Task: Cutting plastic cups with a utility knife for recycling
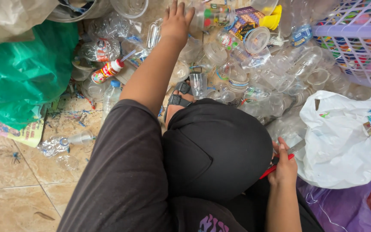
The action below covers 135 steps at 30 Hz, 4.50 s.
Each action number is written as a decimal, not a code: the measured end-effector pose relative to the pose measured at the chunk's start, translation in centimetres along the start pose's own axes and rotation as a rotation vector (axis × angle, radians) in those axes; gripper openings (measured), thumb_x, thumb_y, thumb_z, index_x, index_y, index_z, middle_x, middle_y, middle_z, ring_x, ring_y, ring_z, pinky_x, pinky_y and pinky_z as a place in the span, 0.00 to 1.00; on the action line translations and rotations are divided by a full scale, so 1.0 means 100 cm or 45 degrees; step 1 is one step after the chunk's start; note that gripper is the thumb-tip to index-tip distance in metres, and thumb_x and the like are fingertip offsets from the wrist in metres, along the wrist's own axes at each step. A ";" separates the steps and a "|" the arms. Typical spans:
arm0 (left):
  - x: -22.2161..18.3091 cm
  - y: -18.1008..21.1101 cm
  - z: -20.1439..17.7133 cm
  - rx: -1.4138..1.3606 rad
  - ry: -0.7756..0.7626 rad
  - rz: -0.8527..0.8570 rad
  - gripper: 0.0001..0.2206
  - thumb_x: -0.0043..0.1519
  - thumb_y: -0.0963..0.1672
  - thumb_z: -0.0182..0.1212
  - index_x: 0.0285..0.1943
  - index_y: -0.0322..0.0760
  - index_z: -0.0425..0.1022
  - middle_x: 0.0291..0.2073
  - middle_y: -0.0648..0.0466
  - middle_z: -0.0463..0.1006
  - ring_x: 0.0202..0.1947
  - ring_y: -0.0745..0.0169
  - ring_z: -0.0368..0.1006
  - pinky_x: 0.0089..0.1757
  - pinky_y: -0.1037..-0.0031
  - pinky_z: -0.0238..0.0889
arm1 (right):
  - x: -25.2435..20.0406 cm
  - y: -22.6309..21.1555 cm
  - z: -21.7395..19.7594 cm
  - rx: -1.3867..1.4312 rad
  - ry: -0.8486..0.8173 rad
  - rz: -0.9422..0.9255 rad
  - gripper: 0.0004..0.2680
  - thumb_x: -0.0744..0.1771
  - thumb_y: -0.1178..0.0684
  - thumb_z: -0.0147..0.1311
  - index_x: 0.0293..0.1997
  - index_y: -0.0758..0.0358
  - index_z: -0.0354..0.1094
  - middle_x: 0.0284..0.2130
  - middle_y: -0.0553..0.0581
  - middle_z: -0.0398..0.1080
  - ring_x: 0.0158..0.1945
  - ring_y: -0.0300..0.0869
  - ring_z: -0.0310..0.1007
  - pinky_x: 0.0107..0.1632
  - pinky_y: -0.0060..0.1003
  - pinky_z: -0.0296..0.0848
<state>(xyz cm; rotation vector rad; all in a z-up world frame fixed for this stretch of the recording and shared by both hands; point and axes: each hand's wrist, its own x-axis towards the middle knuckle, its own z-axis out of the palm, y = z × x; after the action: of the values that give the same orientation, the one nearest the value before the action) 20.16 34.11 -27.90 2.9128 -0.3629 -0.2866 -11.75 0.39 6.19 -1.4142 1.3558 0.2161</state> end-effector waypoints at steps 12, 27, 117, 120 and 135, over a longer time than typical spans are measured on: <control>-0.010 0.002 -0.056 -0.322 -0.360 0.068 0.52 0.48 0.46 0.76 0.79 0.53 0.40 0.47 0.42 0.77 0.42 0.38 0.76 0.43 0.57 0.72 | -0.017 -0.008 0.001 0.006 -0.003 -0.010 0.15 0.71 0.53 0.46 0.67 0.61 0.63 0.43 0.53 0.70 0.30 0.32 0.61 0.32 0.24 0.60; -0.071 0.060 -0.298 -0.240 -0.213 0.421 0.26 0.49 0.43 0.62 0.60 0.38 0.70 0.35 0.45 0.82 0.33 0.37 0.78 0.32 0.55 0.69 | -0.076 -0.055 -0.009 0.077 -0.085 -0.409 0.13 0.71 0.58 0.46 0.64 0.63 0.65 0.37 0.53 0.64 0.26 0.32 0.58 0.28 0.23 0.59; -0.214 0.367 -0.363 -0.355 0.717 1.139 0.16 0.58 0.51 0.77 0.49 0.47 0.79 0.61 0.48 0.64 0.63 0.39 0.55 0.57 0.46 0.49 | -0.072 -0.084 -0.062 0.389 -0.012 -0.625 0.04 0.66 0.57 0.55 0.41 0.65 0.72 0.23 0.51 0.69 0.23 0.33 0.65 0.27 0.25 0.63; -0.208 0.366 -0.364 -0.474 0.564 1.192 0.16 0.59 0.50 0.75 0.49 0.44 0.75 0.61 0.48 0.66 0.67 0.34 0.52 0.62 0.42 0.47 | -0.067 -0.078 -0.061 0.535 -0.085 -0.676 0.04 0.66 0.59 0.53 0.41 0.66 0.70 0.25 0.51 0.68 0.24 0.33 0.64 0.28 0.25 0.62; -0.188 0.356 -0.348 -0.553 -0.134 1.062 0.13 0.62 0.51 0.67 0.36 0.43 0.69 0.70 0.53 0.64 0.73 0.17 0.31 0.54 0.11 0.28 | -0.067 -0.071 -0.049 0.623 -0.236 -0.661 0.03 0.65 0.63 0.49 0.39 0.65 0.68 0.32 0.57 0.75 0.26 0.34 0.64 0.30 0.26 0.64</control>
<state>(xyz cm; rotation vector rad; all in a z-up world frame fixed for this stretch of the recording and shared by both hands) 1.83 10.89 16.32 2.1012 -1.2813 -0.3231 -10.87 -1.32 16.94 -1.2379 0.7808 -0.3032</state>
